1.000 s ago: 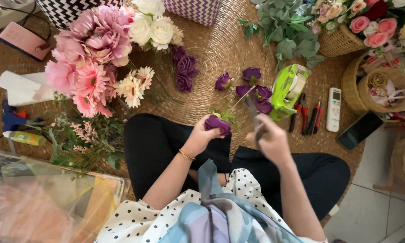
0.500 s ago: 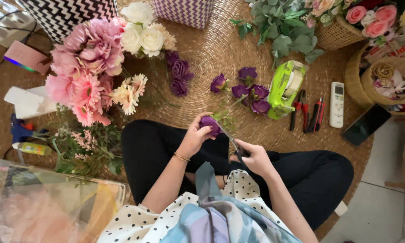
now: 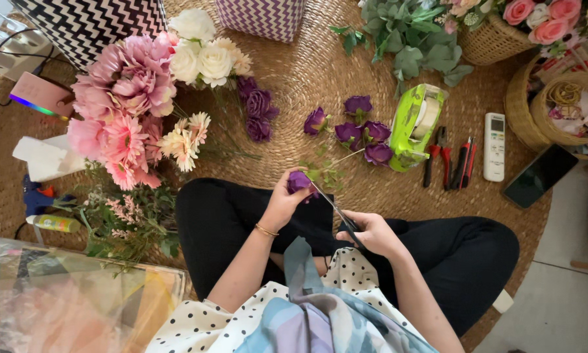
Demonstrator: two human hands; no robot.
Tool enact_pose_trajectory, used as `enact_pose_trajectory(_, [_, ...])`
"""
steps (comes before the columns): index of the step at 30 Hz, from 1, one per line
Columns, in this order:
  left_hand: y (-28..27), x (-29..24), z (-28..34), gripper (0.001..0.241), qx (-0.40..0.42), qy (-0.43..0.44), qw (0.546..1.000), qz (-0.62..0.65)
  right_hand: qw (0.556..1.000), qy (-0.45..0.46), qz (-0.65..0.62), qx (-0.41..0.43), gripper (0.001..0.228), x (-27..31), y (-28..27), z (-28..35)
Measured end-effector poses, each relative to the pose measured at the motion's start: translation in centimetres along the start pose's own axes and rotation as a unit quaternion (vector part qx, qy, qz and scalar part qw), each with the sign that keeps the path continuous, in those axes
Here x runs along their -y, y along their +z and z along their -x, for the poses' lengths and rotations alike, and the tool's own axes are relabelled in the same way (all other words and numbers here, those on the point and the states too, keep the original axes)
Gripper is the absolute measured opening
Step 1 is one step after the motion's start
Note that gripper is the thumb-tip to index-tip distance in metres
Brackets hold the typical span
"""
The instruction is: The person sits on a woven mat and uses scissors to trim the stems of purple artificial flowers. They repeatedly pick up individual flowers, cut the stems, and place the trimmed flowers aside on the mat.
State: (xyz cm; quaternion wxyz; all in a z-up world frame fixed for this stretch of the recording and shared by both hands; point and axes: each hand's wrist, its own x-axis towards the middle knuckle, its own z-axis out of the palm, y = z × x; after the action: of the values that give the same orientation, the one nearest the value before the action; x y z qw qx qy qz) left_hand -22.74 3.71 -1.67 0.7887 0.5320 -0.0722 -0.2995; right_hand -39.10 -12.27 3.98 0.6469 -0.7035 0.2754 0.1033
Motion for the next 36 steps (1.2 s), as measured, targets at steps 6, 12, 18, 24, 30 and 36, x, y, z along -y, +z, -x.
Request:
enact_pose_trajectory(6, [0.4, -0.7, 0.1, 0.049, -0.001, 0.027, 1.000, 0.002, 1.000, 0.001, -0.001, 0.002, 0.065, -0.2, 0.0, 0.1])
enact_pose_trajectory(12, [-0.2, 0.8, 0.1, 0.052, 0.039, 0.035, 0.998, -0.029, 1.000, -0.015, -0.002, -0.003, 0.064, -0.7, 0.3, -0.7])
enact_pose_trajectory(18, [0.3, 1.3, 0.4, 0.052, 0.065, 0.031, 0.997, -0.025, 0.992, -0.052, 0.097, -0.060, 0.059, 0.5, 0.7, -0.2])
enact_pose_trajectory(24, [0.4, 3.2, 0.2, 0.050, 0.070, 0.023, 0.997, -0.036, 0.978, -0.070, 0.148, -0.130, 0.063, -0.8, 2.0, -1.1])
enact_pose_trajectory(30, [0.3, 2.6, 0.5, 0.052, 0.072, 0.023, 0.995, -0.060, 0.975, -0.075, 0.165, -0.125, 0.065, 0.3, 2.3, -0.9])
enact_pose_trajectory(36, [0.3, 2.4, 0.4, 0.053, 0.073, 0.022, 0.995, -0.072, 0.968, -0.081, 0.198, -0.131, 0.059, -0.1, 2.0, -1.1])
